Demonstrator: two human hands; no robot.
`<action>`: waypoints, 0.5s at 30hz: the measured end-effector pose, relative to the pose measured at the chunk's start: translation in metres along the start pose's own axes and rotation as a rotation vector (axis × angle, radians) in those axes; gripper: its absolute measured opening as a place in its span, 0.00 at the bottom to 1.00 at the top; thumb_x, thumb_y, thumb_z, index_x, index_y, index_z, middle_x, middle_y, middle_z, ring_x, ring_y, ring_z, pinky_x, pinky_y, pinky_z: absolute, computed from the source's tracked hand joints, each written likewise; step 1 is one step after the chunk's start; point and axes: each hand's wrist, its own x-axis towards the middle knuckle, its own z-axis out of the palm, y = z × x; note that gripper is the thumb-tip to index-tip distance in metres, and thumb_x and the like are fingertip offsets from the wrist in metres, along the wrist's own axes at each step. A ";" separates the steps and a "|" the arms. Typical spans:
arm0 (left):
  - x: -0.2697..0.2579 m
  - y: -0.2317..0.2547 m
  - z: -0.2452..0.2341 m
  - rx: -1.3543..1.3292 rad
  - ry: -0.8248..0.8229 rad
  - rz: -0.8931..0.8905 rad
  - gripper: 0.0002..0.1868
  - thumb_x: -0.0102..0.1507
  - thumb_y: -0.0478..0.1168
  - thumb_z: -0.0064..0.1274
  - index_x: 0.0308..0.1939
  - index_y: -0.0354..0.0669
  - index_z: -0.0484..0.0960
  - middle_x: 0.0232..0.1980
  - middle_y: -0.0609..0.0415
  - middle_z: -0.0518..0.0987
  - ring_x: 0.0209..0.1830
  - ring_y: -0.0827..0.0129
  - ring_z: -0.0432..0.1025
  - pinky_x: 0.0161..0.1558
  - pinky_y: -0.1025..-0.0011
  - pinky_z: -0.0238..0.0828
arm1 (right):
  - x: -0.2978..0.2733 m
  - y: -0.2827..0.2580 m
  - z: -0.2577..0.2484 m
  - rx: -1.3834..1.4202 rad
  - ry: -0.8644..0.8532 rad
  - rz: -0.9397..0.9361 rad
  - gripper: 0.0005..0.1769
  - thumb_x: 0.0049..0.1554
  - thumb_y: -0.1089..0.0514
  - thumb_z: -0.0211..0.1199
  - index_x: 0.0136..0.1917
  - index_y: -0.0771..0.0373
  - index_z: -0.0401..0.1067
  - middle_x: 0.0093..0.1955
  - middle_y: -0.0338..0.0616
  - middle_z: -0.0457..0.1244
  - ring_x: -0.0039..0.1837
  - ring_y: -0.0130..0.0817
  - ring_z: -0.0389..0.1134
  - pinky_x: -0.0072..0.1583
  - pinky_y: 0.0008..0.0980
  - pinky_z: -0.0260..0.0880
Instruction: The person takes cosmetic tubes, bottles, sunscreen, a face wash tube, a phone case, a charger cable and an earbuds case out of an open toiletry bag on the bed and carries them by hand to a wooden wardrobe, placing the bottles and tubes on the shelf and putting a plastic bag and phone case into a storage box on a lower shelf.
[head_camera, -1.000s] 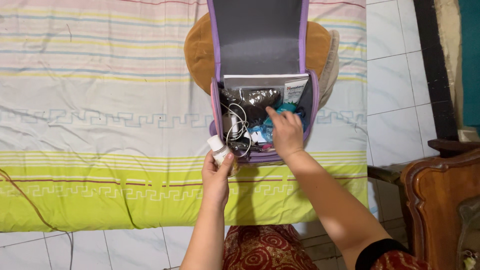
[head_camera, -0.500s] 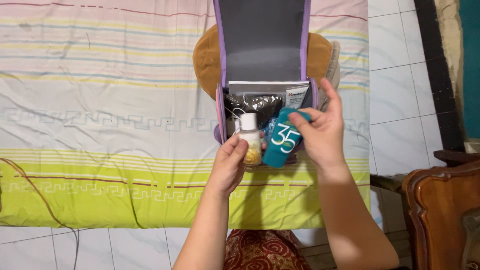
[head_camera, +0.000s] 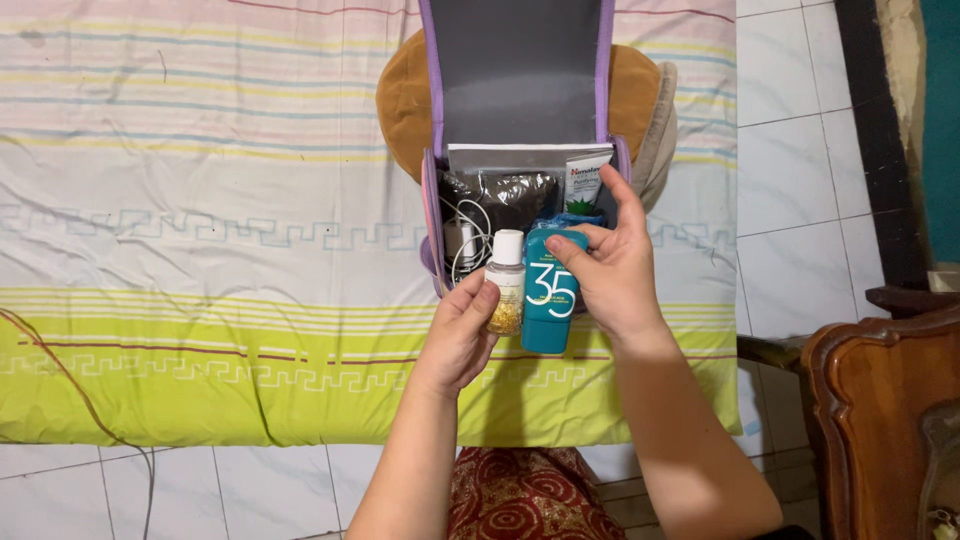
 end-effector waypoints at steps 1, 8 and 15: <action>-0.001 0.000 0.001 -0.003 0.001 -0.001 0.24 0.74 0.45 0.46 0.68 0.31 0.71 0.61 0.50 0.79 0.60 0.67 0.74 0.62 0.65 0.71 | 0.000 0.001 -0.001 0.006 -0.001 0.003 0.50 0.57 0.77 0.62 0.84 0.61 0.41 0.49 0.55 0.70 0.51 0.32 0.74 0.54 0.30 0.77; -0.009 -0.001 0.009 0.211 0.036 -0.055 0.31 0.63 0.35 0.61 0.69 0.37 0.69 0.60 0.54 0.78 0.58 0.72 0.73 0.61 0.69 0.70 | 0.008 0.017 0.001 0.058 0.008 0.035 0.48 0.57 0.77 0.62 0.83 0.62 0.44 0.50 0.53 0.70 0.51 0.32 0.74 0.53 0.30 0.77; -0.010 -0.005 0.016 0.504 0.257 0.132 0.31 0.54 0.27 0.66 0.59 0.38 0.72 0.51 0.56 0.79 0.49 0.74 0.74 0.50 0.72 0.75 | -0.002 0.034 0.016 0.167 0.023 0.036 0.44 0.59 0.75 0.61 0.83 0.63 0.48 0.54 0.53 0.69 0.54 0.32 0.71 0.57 0.32 0.75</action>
